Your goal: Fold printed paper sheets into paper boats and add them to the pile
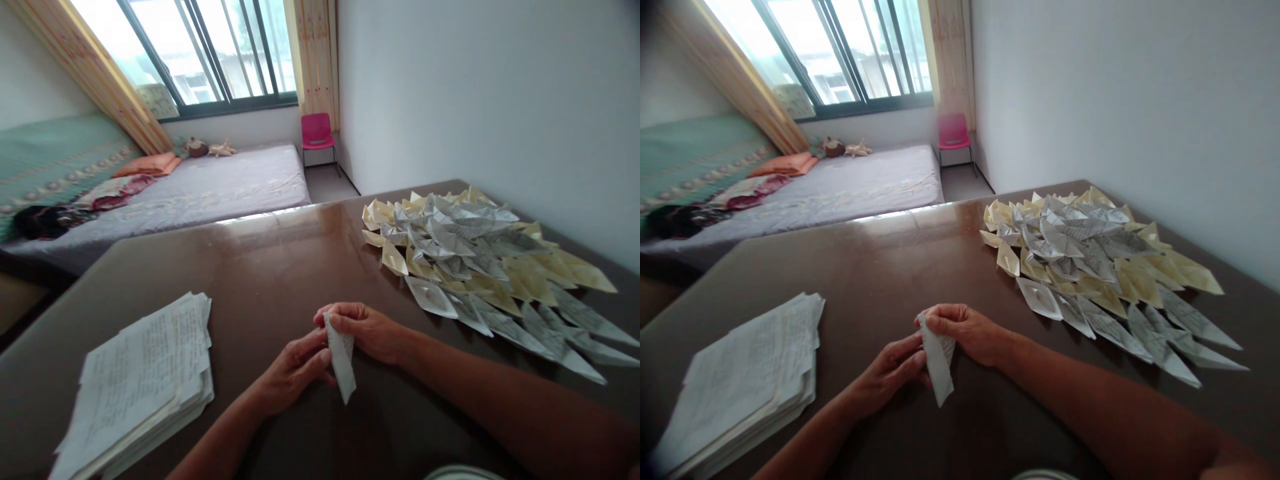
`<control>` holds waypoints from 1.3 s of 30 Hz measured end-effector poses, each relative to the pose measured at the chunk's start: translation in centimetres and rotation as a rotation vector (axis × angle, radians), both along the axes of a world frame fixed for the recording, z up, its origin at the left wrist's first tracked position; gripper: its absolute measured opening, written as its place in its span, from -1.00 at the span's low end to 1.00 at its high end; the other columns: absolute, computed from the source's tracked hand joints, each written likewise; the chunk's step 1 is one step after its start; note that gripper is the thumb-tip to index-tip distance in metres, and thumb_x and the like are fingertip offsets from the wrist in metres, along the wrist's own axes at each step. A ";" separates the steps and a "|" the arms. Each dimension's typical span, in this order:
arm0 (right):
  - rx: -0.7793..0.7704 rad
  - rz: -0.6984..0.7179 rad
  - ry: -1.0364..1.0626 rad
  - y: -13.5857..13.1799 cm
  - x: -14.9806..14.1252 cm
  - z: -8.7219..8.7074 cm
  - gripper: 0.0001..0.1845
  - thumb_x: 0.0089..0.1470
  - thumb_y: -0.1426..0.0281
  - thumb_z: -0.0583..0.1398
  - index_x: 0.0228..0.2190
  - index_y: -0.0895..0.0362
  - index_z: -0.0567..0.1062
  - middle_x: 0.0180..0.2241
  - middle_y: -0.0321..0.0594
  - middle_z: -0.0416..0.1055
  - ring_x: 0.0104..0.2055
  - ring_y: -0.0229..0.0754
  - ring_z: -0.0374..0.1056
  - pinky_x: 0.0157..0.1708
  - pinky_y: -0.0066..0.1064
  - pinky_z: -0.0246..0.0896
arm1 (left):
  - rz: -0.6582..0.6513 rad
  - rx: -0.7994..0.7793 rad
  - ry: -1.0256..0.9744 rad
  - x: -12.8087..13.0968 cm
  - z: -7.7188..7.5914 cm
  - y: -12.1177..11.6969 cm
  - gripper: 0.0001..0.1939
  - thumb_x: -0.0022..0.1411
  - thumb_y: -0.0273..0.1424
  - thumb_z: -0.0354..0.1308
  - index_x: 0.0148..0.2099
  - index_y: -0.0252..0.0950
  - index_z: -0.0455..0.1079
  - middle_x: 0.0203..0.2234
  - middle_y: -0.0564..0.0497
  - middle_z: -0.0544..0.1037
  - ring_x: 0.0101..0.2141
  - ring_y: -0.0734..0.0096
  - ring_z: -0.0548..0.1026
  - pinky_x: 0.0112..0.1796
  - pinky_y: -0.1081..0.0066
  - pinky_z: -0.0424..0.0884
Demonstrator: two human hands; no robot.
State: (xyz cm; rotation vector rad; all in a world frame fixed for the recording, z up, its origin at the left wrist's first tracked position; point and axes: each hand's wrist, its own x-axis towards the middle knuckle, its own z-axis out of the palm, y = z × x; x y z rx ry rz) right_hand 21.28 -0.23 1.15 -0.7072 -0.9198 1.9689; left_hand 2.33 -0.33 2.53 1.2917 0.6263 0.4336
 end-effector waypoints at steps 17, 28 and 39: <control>0.323 -0.016 -0.198 -1.0 -1.2 2.5 -0.65 0.00 0.11 0.28 -0.49 0.18 0.52 -0.20 -0.22 0.35 -0.19 -0.25 0.26 -0.16 -0.42 0.15 | 0.272 0.426 0.158 0.8 0.2 -2.3 -0.82 0.23 -0.38 0.07 -0.18 -0.37 0.39 -0.45 0.06 0.35 -0.44 0.52 0.27 -0.42 0.53 0.26; 0.727 -0.339 -0.836 3.2 -2.3 3.3 -0.41 -0.03 0.23 0.28 0.04 0.07 0.33 -0.06 -0.13 0.34 -0.14 -0.14 0.32 -0.25 -0.32 0.28 | 0.657 0.777 0.333 0.0 0.0 3.3 -0.75 0.15 -0.41 0.09 -0.10 -0.30 0.40 -0.30 -0.03 0.49 -0.28 0.32 0.44 -0.23 0.35 0.37; 0.850 -0.457 -0.960 5.6 -1.8 -1.0 -0.68 -0.04 0.59 0.12 -0.19 0.11 0.35 -0.32 -0.24 0.34 -0.35 -0.24 0.26 -0.33 -0.40 0.23 | 0.581 0.908 0.515 0.7 -2.5 6.4 -0.78 0.15 -0.48 0.04 -0.11 -0.25 0.27 -0.38 0.07 0.39 -0.40 0.44 0.35 -0.36 0.44 0.30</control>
